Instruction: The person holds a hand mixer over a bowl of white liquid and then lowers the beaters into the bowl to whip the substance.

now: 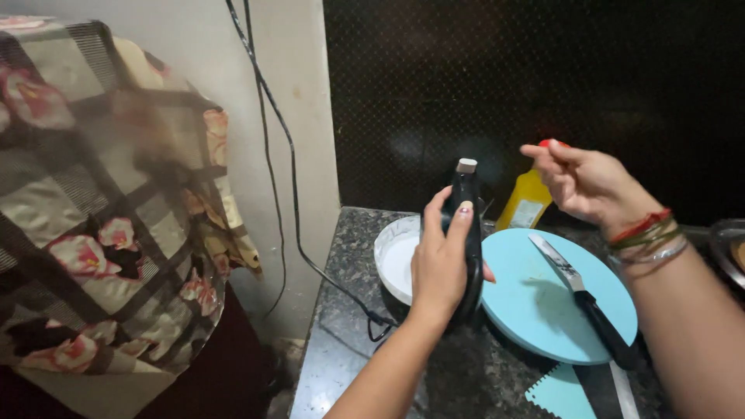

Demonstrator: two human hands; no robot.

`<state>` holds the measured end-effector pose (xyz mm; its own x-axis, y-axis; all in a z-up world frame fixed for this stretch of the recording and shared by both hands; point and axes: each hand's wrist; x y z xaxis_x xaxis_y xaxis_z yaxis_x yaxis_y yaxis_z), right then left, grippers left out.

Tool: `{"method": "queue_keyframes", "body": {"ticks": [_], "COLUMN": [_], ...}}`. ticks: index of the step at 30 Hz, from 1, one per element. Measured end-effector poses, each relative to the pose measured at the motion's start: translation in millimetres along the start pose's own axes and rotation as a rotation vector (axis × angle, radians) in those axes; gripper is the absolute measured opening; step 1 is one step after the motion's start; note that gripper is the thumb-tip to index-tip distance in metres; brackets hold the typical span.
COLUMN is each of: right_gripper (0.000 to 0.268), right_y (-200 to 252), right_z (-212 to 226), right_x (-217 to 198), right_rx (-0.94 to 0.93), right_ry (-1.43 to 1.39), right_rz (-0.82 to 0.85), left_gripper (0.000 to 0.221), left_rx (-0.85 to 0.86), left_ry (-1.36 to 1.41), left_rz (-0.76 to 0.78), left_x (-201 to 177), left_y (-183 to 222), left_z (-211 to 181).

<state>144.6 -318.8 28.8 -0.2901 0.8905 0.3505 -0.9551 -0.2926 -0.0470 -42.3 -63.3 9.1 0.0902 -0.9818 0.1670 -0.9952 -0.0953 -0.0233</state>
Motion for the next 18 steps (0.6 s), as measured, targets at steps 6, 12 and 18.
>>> {"method": "queue_keyframes", "body": {"ticks": [6, 12, 18], "right_gripper": [0.055, 0.079, 0.057], "right_y": [0.8, 39.9, 23.5], "right_z": [-36.7, -33.3, -103.3], "right_x": [-55.3, 23.1, -16.2], "right_rx": [-0.147, -0.215, -0.275], "right_ry": [-0.382, -0.239, 0.179], "right_rz": [0.129, -0.087, -0.238], "left_gripper": [0.058, 0.061, 0.061], "left_rx": [0.056, -0.055, -0.076], "left_ry": [-0.037, 0.004, -0.012], "left_rz": [-0.057, -0.057, -0.08], "left_x": [-6.2, -9.6, -12.3], "left_y": [-17.3, -10.8, -17.1], "left_z": [14.9, -2.6, 4.5]}}
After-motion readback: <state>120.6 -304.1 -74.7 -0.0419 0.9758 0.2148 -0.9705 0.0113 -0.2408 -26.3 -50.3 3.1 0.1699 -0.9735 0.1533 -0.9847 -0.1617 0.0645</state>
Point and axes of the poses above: each hand's wrist, its own y-axis away from the middle knuckle, its own x-axis out of the palm, z = x × y, and after that the axes turned 10 degrees about -x, right-handed
